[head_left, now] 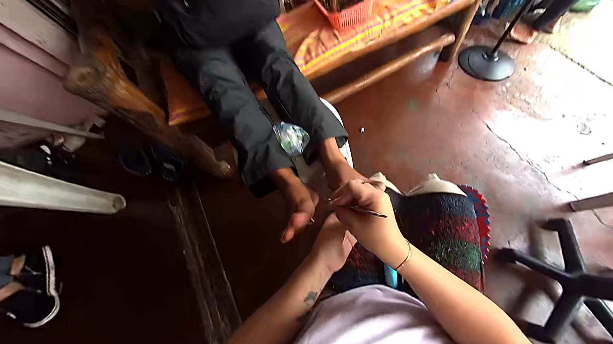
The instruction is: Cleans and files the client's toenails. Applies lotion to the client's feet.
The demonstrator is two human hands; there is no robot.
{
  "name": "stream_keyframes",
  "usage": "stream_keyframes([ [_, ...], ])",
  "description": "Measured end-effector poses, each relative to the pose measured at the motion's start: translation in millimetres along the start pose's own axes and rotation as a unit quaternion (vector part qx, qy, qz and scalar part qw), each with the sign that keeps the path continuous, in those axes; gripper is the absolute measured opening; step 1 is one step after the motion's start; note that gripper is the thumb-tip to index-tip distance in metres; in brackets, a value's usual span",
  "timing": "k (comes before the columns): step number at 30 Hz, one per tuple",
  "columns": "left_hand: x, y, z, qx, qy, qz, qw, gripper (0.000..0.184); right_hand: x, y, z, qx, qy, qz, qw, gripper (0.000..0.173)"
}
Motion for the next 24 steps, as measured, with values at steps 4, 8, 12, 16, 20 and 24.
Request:
stream_keyframes([
  [4,-7,-1,3,-0.001,0.001,0.023,1.0,0.022,5,13,7,-0.042,0.004,0.014,0.999,0.009],
  [8,-12,3,16,0.011,0.016,0.058,0.998,0.019,-36,7,15,0.141,0.062,0.043,0.987,0.007],
  [12,-11,3,16,0.029,0.008,0.061,0.998,0.018,-27,16,27,0.075,0.073,-0.002,0.994,0.009],
  [16,-10,3,13,0.026,0.011,0.065,0.997,0.017,31,32,-18,-0.113,-0.051,0.079,0.989,0.006],
  [20,-10,5,17,0.043,0.028,0.104,0.993,0.019,26,118,-76,-0.108,-0.209,-0.092,0.968,0.011],
  [24,-11,4,17,0.053,0.019,0.109,0.993,0.018,-28,103,-138,0.158,-0.297,0.015,0.942,0.012],
])
Point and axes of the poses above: each hand's wrist, its own x-axis away from the middle knuckle, its own y-axis out of the back of the hand, z = x × y, the point moved 8 cm from there along -x, towards the middle knuckle, and after that the axes turned 13 degrees about -y, right-handed, at the moved point
